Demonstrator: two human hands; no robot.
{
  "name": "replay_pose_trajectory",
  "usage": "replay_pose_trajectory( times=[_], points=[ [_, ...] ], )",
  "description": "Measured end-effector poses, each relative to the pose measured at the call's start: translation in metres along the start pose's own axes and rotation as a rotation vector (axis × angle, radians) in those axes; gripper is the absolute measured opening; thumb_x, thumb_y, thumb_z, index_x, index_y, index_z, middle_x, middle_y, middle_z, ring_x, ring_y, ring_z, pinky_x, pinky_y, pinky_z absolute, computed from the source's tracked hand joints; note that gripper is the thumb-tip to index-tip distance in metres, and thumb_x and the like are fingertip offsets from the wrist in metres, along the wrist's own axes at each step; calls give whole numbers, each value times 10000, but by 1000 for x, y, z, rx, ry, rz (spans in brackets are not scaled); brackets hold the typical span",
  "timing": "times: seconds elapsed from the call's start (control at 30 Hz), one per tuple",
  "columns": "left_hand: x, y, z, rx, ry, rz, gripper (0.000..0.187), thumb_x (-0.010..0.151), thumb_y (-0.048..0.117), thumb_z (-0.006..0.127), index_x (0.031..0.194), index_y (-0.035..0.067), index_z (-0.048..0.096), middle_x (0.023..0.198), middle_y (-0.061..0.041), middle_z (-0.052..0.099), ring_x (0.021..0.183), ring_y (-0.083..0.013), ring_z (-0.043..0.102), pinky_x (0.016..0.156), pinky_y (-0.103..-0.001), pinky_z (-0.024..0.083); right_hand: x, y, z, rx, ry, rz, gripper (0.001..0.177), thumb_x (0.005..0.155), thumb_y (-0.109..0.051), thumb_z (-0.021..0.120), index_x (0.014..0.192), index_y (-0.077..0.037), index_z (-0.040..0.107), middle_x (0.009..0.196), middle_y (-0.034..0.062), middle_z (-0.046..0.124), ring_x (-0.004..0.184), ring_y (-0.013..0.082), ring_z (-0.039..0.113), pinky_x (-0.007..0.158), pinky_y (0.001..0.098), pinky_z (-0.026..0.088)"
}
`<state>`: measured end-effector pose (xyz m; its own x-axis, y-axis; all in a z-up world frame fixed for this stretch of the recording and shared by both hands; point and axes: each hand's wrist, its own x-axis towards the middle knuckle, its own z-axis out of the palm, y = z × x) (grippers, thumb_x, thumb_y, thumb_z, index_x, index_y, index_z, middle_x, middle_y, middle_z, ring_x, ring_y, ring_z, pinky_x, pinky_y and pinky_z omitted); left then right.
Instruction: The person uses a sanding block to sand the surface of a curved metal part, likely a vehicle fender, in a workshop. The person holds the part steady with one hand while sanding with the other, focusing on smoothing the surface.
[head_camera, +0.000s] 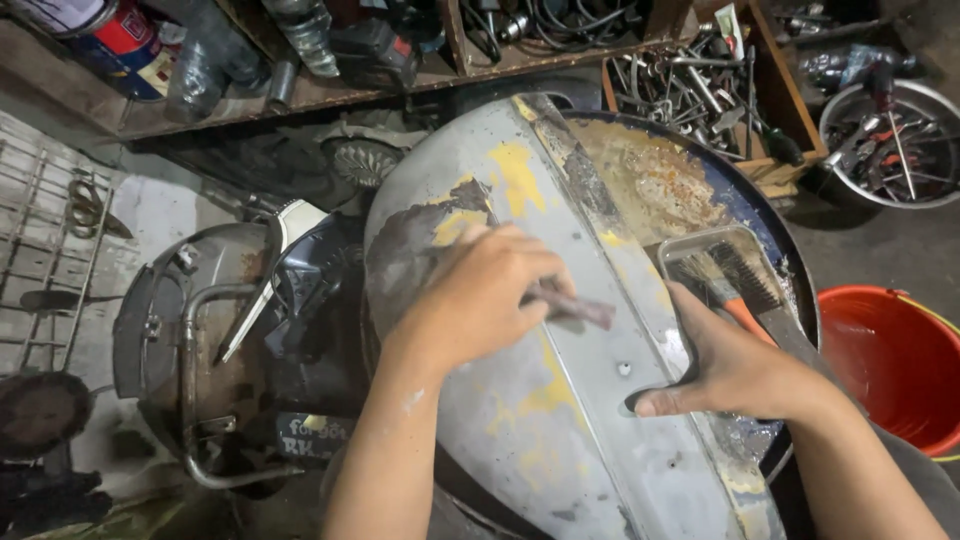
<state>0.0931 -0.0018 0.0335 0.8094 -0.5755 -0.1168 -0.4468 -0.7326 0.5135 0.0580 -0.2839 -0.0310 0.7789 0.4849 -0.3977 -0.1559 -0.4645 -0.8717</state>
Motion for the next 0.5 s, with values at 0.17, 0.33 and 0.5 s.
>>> replay_pose_trajectory(
  times=[0.17, 0.33, 0.5],
  points=[
    [-1, -7, 5, 8, 59, 69, 189, 826, 112, 684, 852, 273, 779, 926, 129, 782, 1030, -188, 644, 948, -449, 404, -1, -11, 1, 80, -14, 10, 1311, 556, -411, 979, 1660, -178, 311, 1699, -16, 472, 1556, 125, 439, 1218, 389, 400],
    [1, -5, 11, -19, -66, 103, 225, 841, 159, 663, 900, 342, 781, 909, 129, 736, 1048, -175, 642, 1016, -419, 340, 0, -1, -1, 31, 0, 14, 1337, 549, -376, 1012, 1664, -177, 304, 1692, -20, 480, 1558, 118, 429, 1234, 367, 363],
    [-3, -1, 7, 33, 11, 80, 200, 850, 95, 710, 903, 277, 774, 920, 114, 746, 1023, -195, 623, 996, -433, 372, 0, 3, 2, 71, 9, -2, 1350, 533, -377, 1015, 1661, -154, 308, 1672, -5, 505, 1526, 111, 460, 1217, 352, 392]
  ],
)
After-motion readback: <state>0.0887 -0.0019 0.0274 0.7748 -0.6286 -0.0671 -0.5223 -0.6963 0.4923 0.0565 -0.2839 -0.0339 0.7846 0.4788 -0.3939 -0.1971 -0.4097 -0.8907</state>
